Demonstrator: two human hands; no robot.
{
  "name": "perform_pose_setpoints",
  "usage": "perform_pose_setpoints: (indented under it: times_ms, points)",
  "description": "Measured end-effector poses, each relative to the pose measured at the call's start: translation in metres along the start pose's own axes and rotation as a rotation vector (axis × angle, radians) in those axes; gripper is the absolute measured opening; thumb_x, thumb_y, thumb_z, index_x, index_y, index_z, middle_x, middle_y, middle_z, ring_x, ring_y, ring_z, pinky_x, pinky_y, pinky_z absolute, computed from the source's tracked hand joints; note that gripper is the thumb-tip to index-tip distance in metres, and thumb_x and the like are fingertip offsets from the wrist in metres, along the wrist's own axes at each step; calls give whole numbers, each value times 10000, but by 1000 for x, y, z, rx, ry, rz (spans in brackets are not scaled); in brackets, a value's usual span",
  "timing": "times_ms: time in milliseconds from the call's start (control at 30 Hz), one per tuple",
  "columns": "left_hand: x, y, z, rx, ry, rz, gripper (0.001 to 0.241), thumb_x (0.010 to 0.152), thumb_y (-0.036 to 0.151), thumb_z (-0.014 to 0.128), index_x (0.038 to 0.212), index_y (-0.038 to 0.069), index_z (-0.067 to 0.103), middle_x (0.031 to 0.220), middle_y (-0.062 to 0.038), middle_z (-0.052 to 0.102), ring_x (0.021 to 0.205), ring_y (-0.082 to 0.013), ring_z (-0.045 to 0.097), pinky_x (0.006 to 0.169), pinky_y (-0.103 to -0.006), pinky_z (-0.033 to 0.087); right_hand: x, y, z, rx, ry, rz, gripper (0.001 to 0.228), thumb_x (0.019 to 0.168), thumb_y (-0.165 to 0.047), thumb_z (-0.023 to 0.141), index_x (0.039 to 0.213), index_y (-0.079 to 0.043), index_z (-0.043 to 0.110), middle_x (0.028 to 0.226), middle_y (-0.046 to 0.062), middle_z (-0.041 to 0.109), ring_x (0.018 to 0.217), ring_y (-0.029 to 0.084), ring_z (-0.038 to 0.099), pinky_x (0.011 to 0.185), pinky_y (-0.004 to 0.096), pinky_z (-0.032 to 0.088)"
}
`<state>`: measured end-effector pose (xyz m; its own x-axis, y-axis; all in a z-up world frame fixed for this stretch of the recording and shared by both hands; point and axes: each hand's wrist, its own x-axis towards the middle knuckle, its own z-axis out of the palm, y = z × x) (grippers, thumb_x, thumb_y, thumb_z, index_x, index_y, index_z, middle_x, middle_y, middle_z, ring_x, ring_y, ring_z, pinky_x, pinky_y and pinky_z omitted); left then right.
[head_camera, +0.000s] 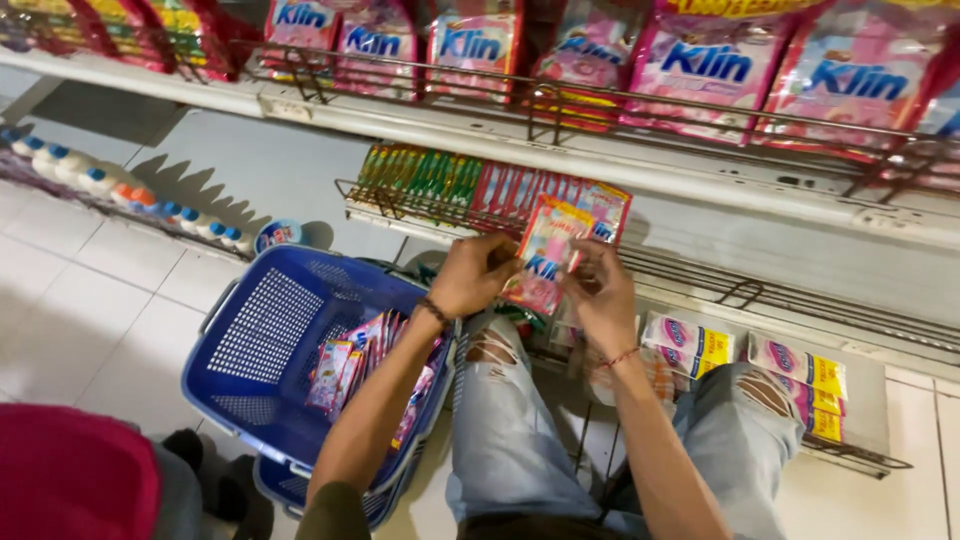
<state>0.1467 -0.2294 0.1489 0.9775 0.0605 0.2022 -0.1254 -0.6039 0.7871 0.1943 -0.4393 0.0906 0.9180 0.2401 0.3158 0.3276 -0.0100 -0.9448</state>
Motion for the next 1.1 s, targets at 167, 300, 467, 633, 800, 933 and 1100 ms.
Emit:
perform_pose_setpoints:
  times_ms: [167, 300, 467, 633, 800, 933, 1100]
  points:
    - [58, 5, 38, 8, 40, 182, 167, 858, 176, 768, 860, 21, 706, 729, -113, 717, 624, -193, 680, 595, -345, 526, 34, -18, -43, -120, 77, -50, 456, 862, -18, 777, 1284, -23, 603, 1170, 107, 704, 878, 160, 720, 731, 296, 599]
    - [110, -17, 78, -28, 99, 241, 125, 836, 157, 761, 871, 40, 734, 748, -115, 718, 630, -196, 685, 598, -343, 528, 69, -14, -69, -418, 164, -85, 477, 838, -125, 842, 1228, 21, 609, 1086, 177, 743, 837, 250, 747, 708, 363, 591]
    - [164, -56, 123, -1, 117, 202, 127, 791, 133, 749, 840, 22, 712, 734, -148, 711, 638, -246, 684, 605, -362, 526, 108, 43, -86, -544, 130, 14, 373, 846, -226, 846, 1131, -27, 711, 983, 162, 774, 856, 263, 770, 788, 377, 605]
    - [172, -61, 131, 67, 164, 177, 138, 775, 119, 725, 861, 12, 707, 785, -188, 724, 697, -280, 698, 636, -409, 524, 123, 47, -83, -717, 69, -50, 411, 821, -231, 838, 1180, -63, 729, 1058, 183, 757, 950, 343, 714, 880, 434, 562]
    - [160, -53, 127, 248, -10, -37, 150, 748, 173, 746, 854, 67, 758, 922, -172, 761, 896, -342, 735, 790, -467, 595, 126, 49, -80, -754, -96, 23, 685, 688, -325, 891, 1272, -57, 653, 1230, 242, 679, 1147, 426, 635, 958, 475, 517]
    - [156, -43, 121, 354, -80, -141, 145, 734, 186, 769, 856, 111, 789, 995, -180, 740, 973, -384, 710, 854, -487, 584, 140, 78, -80, -877, -230, 249, 709, 694, -365, 891, 1301, -97, 642, 1280, 229, 664, 1198, 417, 621, 1014, 471, 506]
    - [157, -44, 122, 511, -153, -164, 197, 811, 136, 693, 954, 11, 744, 1056, -273, 720, 1042, -435, 697, 882, -516, 581, 152, 102, -78, -927, -412, 201, 826, 678, -308, 842, 1441, -196, 547, 1346, 194, 650, 1253, 389, 608, 1060, 441, 496]
